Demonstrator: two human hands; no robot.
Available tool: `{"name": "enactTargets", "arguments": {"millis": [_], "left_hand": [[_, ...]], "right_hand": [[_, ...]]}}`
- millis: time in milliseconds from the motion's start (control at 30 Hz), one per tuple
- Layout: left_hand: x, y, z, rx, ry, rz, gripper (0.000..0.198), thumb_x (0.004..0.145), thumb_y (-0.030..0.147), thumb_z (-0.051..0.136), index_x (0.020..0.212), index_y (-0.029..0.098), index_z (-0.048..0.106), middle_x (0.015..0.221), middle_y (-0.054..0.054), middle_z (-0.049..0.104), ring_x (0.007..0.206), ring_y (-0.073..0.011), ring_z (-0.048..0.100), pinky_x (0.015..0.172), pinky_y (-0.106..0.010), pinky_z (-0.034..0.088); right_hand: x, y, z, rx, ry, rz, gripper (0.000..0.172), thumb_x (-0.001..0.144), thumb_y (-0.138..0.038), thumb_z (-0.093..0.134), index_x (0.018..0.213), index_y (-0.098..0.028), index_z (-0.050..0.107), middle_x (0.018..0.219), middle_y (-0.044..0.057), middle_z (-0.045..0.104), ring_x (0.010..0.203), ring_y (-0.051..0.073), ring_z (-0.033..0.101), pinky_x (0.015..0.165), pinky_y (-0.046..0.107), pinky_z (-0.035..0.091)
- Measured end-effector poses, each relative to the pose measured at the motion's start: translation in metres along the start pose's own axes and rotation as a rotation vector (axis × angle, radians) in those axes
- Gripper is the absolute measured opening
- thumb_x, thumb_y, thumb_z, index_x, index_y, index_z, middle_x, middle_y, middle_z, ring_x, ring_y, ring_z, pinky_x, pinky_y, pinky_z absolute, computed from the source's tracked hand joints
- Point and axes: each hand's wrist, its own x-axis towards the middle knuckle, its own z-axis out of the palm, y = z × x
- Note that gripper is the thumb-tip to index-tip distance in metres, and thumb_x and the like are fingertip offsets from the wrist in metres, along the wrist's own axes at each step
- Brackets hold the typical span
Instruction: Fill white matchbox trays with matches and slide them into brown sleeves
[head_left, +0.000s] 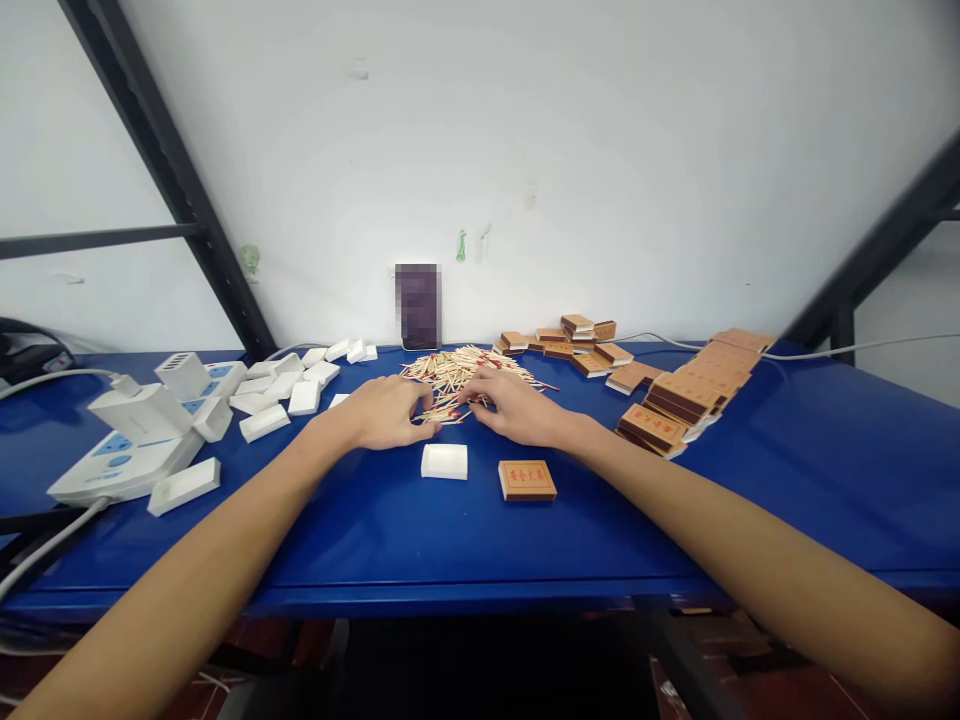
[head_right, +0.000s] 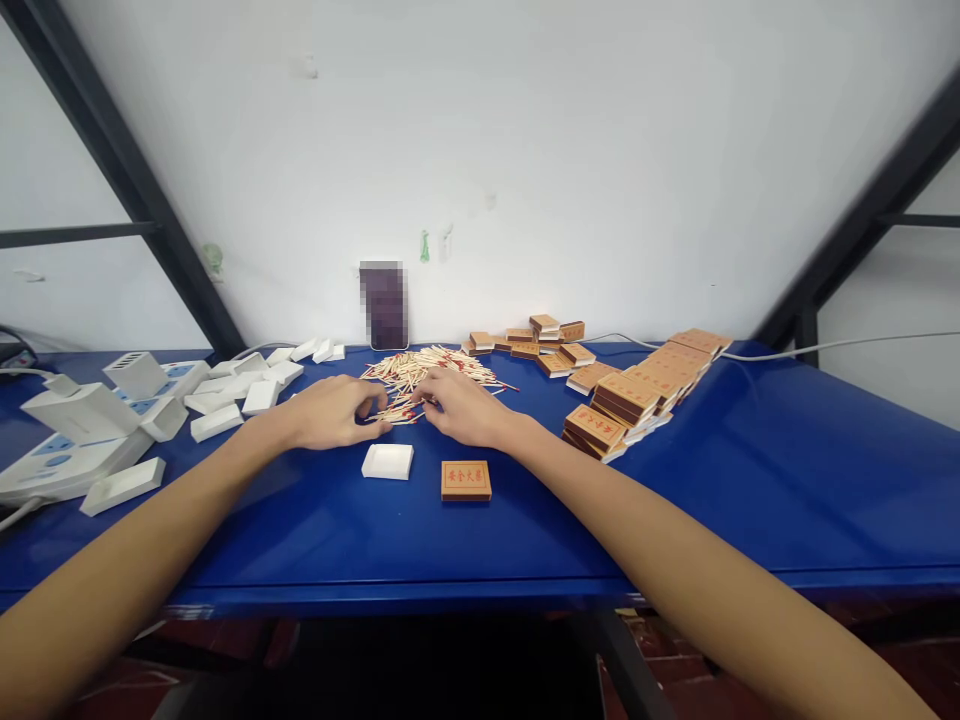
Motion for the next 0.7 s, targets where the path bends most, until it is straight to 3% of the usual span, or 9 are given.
{"name": "enactTargets", "arguments": {"millis": [233, 533, 700], "left_hand": [[0.000, 0.003, 0.009, 0.012, -0.004, 0.017, 0.028, 0.086, 0.044, 0.050, 0.093, 0.019, 0.060, 0.077, -0.007, 0.064, 0.069, -0.0222, 0.058, 0.059, -0.030, 0.034], [-0.001, 0.003, 0.008, -0.065, -0.021, 0.031, 0.030, 0.086, 0.042, 0.051, 0.104, 0.019, 0.060, 0.077, -0.004, 0.065, 0.067, -0.0195, 0.059, 0.059, -0.028, 0.034], [0.000, 0.001, 0.011, -0.069, 0.002, 0.048, 0.030, 0.087, 0.044, 0.050, 0.102, 0.019, 0.058, 0.076, -0.003, 0.065, 0.067, -0.0194, 0.057, 0.059, -0.028, 0.034]], "right_hand": [[-0.009, 0.007, 0.002, 0.003, -0.044, 0.047, 0.013, 0.093, -0.022, 0.053, 0.090, -0.017, 0.065, 0.093, 0.007, 0.058, 0.088, 0.019, 0.054, 0.080, 0.034, 0.042], [-0.002, -0.007, 0.006, 0.109, -0.015, 0.041, 0.013, 0.092, -0.021, 0.054, 0.090, -0.016, 0.066, 0.085, 0.005, 0.065, 0.079, 0.017, 0.057, 0.074, 0.030, 0.043], [-0.004, 0.001, 0.004, 0.043, 0.019, 0.073, 0.025, 0.093, -0.013, 0.045, 0.103, -0.016, 0.068, 0.100, 0.009, 0.071, 0.092, 0.020, 0.061, 0.083, 0.035, 0.044]]}}
